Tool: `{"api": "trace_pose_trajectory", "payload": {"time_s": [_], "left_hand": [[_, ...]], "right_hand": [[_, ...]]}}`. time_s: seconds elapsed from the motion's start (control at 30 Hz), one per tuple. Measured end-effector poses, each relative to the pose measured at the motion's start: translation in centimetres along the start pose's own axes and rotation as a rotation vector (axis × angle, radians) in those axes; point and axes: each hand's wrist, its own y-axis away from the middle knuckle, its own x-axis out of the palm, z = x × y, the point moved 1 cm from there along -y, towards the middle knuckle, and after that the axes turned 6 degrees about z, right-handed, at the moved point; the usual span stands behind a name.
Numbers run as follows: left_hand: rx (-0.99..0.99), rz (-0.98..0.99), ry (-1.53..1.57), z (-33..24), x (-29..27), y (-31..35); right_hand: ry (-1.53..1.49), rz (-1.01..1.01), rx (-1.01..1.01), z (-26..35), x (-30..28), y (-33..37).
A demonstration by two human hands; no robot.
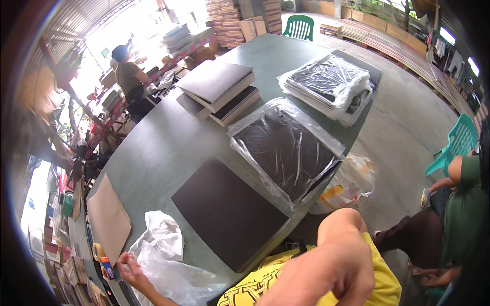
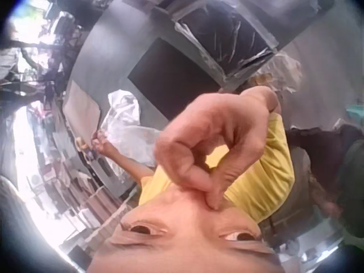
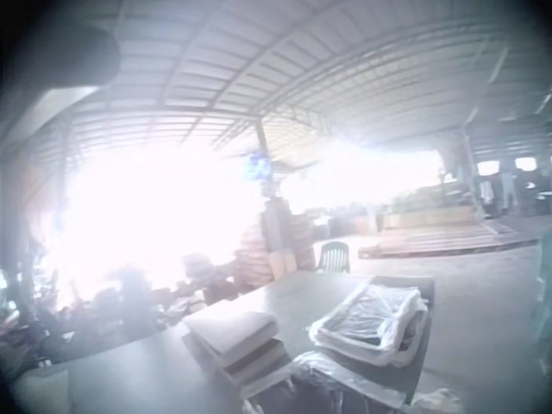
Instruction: The person packages rectangular paper sheets into plastic sleeves by hand, sliding individual sheets into the sleeves and stacking the finished items on a table.
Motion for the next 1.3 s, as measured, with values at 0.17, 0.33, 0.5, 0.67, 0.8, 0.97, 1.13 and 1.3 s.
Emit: {"api": "trace_pose_trajectory", "payload": {"time_s": [0.17,0.33,0.5,0.67,0.8,0.97,1.13,1.3], "left_hand": [[0.028,0.027,0.107,-4.9,4.2,-1.2],[0.409,0.496,0.151,-7.5,16.2,1.7],[0.24,0.481,0.244,-5.5,18.0,0.5],[0.065,0.693,0.1,1.6,21.2,4.4],[0.079,0.682,0.075,3.0,22.1,6.3],[0.083,0.657,0.02,3.5,22.3,5.7],[0.103,0.496,-0.032,5.6,21.8,5.5],[0.091,0.497,-0.026,6.2,21.5,5.6]], "right_hand": [[0.489,-0.085,0.267,-0.2,-5.7,1.1],[0.328,-1.139,0.546,-7.6,-22.0,11.5],[-0.199,-1.148,0.38,-11.2,-24.0,17.1],[-0.099,-1.198,0.389,-12.1,-24.4,15.8],[1.184,-1.391,0.475,-11.3,-26.2,14.6],[1.614,-0.758,0.656,-10.3,-30.2,14.5],[0.783,-0.992,0.578,-11.2,-26.2,9.6],[0.047,-0.825,0.716,-6.4,-23.0,13.4]]}}
